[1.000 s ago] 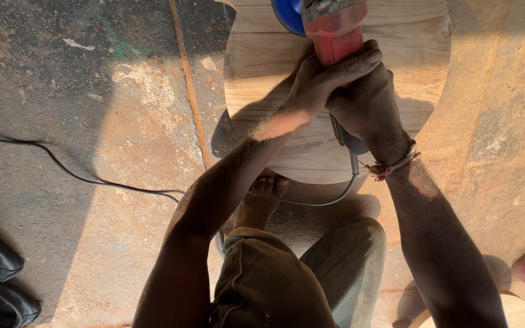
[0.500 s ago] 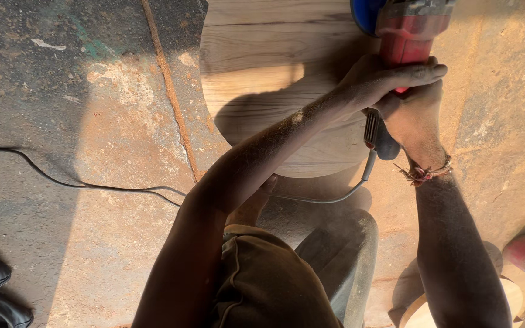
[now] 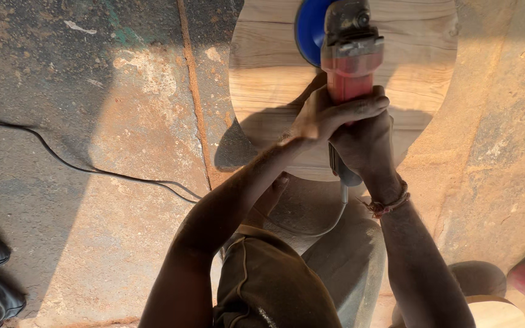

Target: The person uses a red angle grinder with a blue sanding disc to smooth the surface of a circular wooden board. They move the tool across the wood in circular motions and occasionally pause to wipe the surface with their hand.

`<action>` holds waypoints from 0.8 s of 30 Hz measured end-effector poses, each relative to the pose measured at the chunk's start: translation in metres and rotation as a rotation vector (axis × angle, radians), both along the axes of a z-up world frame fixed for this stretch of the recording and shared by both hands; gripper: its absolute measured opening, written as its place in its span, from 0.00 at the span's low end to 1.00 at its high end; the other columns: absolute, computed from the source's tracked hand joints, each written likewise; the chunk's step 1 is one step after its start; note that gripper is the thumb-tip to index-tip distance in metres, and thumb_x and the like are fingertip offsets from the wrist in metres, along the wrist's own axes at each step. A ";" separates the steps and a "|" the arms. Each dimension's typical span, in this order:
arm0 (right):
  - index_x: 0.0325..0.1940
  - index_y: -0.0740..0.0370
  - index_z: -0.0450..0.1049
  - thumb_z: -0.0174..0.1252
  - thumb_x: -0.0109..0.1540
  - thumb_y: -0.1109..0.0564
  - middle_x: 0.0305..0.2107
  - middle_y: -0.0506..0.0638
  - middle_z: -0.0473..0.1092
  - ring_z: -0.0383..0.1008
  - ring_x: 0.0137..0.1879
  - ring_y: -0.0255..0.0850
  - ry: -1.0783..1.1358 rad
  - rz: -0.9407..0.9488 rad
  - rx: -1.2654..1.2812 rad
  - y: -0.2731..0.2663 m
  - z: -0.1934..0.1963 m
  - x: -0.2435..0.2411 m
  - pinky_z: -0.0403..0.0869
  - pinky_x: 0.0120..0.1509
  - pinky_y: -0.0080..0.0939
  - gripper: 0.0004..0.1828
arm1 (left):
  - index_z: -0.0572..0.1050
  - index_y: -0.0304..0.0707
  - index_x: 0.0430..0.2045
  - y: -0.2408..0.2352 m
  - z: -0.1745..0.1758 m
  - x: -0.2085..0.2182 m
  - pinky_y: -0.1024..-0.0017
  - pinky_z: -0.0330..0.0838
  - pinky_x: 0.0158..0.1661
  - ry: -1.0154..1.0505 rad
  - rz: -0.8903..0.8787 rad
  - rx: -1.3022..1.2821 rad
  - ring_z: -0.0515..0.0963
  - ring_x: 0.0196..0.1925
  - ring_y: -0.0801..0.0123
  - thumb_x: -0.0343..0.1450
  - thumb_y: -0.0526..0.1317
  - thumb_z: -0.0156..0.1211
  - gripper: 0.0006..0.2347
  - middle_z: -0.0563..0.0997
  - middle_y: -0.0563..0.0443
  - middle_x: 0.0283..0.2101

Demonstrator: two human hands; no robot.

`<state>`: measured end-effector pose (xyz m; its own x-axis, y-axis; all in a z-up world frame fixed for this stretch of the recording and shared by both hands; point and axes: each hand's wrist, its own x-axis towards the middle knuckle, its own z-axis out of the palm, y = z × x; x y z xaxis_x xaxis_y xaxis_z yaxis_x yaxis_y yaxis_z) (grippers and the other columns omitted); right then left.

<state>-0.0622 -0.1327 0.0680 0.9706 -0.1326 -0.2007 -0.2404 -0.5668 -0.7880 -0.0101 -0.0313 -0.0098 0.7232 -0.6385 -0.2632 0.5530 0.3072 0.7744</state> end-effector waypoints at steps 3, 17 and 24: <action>0.48 0.70 0.61 0.68 0.59 0.62 0.33 0.57 0.75 0.80 0.36 0.42 0.066 0.104 -0.012 0.026 -0.007 0.047 0.81 0.37 0.40 0.23 | 0.76 0.22 0.51 0.046 0.001 0.032 0.58 0.81 0.54 0.008 0.178 -0.093 0.84 0.51 0.52 0.68 0.52 0.75 0.28 0.82 0.34 0.46; 0.49 0.72 0.61 0.74 0.56 0.58 0.37 0.57 0.76 0.82 0.41 0.40 0.044 0.066 -0.048 0.005 0.007 0.057 0.84 0.40 0.38 0.30 | 0.73 0.22 0.51 0.016 0.019 0.049 0.56 0.88 0.49 0.014 0.111 -0.109 0.87 0.48 0.48 0.68 0.51 0.70 0.28 0.82 0.31 0.43; 0.53 0.71 0.61 0.72 0.61 0.61 0.42 0.60 0.76 0.82 0.46 0.45 -0.072 0.060 -0.012 0.014 0.000 0.038 0.85 0.47 0.41 0.27 | 0.73 0.22 0.50 0.022 0.008 0.035 0.59 0.88 0.46 -0.036 0.149 -0.087 0.87 0.45 0.52 0.69 0.50 0.69 0.26 0.82 0.33 0.41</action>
<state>-0.0243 -0.1183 0.0676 0.9888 -0.0761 -0.1287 -0.1488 -0.5880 -0.7951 0.0247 -0.0097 -0.0013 0.8193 -0.5430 -0.1840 0.4689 0.4500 0.7601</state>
